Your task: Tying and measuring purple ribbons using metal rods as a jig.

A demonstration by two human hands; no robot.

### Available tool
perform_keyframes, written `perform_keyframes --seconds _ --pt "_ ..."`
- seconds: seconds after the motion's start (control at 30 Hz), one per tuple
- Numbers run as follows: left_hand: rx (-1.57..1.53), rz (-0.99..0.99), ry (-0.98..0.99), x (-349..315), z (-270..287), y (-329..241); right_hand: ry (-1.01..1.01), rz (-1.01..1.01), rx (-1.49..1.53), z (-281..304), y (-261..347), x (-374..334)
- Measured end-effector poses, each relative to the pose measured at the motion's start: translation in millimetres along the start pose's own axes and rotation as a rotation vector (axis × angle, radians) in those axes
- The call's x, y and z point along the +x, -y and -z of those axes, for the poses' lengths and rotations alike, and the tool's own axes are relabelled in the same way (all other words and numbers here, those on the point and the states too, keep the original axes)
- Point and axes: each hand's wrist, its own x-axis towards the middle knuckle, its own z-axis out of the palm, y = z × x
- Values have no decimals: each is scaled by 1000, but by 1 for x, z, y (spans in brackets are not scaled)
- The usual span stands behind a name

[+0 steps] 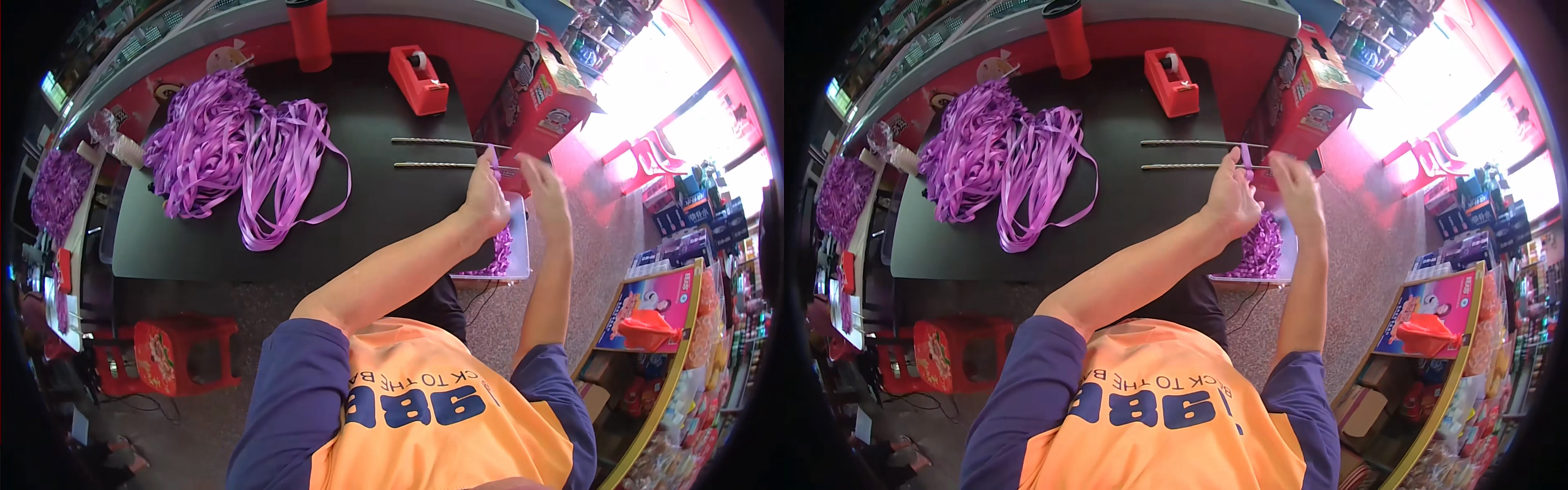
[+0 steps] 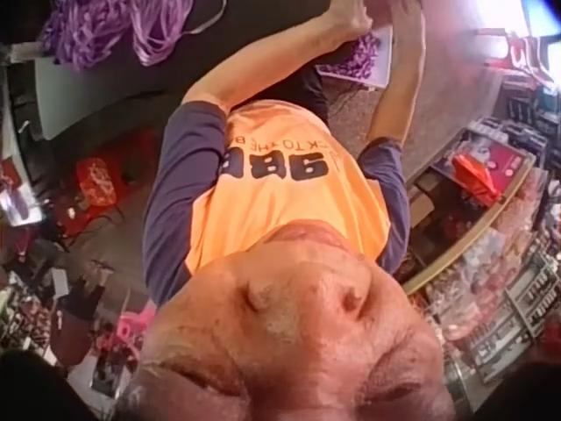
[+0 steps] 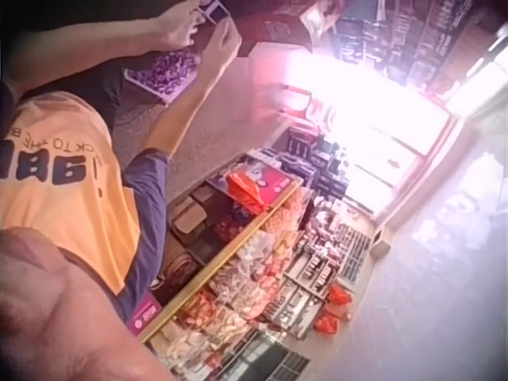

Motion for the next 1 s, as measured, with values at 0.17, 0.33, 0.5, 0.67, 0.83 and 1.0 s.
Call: perform_keyframes --seconds 0.17,0.33,0.5,0.67,0.83,1.0 --pt "-31 10 48 4 12 -2 -11 192 246 -6 71 68" --pt "-89 33 -123 10 10 10 152 184 325 -70 74 150" --pt "-177 2 -4 2 3 5 459 -396 376 -101 76 184" --pt "-251 23 1 1 2 2 442 -472 290 -110 73 196" --pt "-240 19 37 12 14 9 454 -441 372 -109 69 194" --pt "-263 31 -119 11 7 10 442 -523 592 -94 79 192"
